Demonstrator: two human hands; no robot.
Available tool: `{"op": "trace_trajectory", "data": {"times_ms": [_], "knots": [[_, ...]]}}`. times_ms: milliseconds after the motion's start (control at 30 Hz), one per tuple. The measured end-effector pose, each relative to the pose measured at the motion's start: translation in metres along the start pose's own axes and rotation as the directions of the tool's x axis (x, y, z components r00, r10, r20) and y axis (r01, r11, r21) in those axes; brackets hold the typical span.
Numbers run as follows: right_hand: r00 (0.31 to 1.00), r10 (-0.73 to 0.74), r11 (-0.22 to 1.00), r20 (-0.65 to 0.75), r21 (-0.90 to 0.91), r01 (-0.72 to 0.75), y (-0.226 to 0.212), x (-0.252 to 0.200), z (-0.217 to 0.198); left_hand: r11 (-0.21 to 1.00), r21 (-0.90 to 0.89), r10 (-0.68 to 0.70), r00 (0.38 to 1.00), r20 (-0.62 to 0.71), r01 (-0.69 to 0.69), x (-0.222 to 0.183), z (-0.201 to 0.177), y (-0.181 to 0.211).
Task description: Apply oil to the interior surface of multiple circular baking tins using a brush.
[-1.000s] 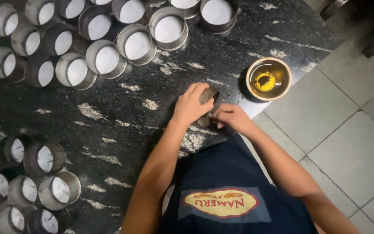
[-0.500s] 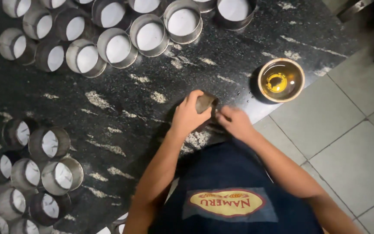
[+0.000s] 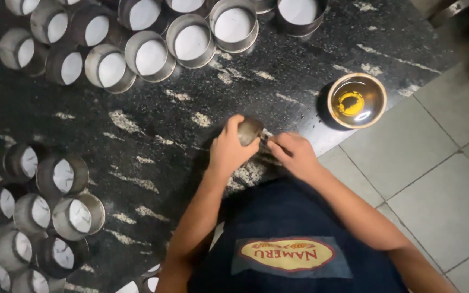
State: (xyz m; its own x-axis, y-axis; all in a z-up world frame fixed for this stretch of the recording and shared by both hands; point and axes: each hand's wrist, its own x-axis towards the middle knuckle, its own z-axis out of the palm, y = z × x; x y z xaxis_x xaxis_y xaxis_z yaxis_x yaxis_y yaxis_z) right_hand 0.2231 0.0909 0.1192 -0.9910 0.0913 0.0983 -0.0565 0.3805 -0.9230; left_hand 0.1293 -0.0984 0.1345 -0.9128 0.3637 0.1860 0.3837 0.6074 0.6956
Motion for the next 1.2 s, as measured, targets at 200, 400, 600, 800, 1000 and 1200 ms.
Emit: {"op": "trace_trajectory", "data": {"times_ms": [200,400,600,800,1000,1200], "knots": [[0.862,0.373,0.778,0.344,0.390,-0.492,0.047,0.002,0.028,0.997,-0.031,-0.066,0.987,0.144,0.071,0.009,-0.009,-0.004],[0.989,-0.076,0.972,-0.124,-0.232,0.046,0.003,0.015,0.015,0.976,-0.177,0.124,0.992,-0.040,-0.129,-0.029,0.001,-0.035],[0.981,-0.160,0.972,0.107,-0.159,0.175,-0.013,0.008,0.015,0.998,-0.051,0.036,0.994,-0.107,-0.042,-0.026,-0.020,-0.019],[0.860,0.388,0.868,0.330,0.183,-0.462,0.012,0.009,0.031,0.996,-0.043,-0.073,0.994,0.078,0.076,-0.016,-0.020,-0.012],[0.981,-0.177,0.928,-0.082,-0.347,0.138,0.001,0.019,0.025,0.985,-0.167,0.047,0.999,-0.019,-0.050,-0.056,-0.007,-0.046],[0.802,0.426,0.831,0.419,0.170,-0.530,0.000,0.007,0.015,0.996,0.005,0.083,0.936,-0.342,-0.087,-0.095,-0.010,-0.073]]}}
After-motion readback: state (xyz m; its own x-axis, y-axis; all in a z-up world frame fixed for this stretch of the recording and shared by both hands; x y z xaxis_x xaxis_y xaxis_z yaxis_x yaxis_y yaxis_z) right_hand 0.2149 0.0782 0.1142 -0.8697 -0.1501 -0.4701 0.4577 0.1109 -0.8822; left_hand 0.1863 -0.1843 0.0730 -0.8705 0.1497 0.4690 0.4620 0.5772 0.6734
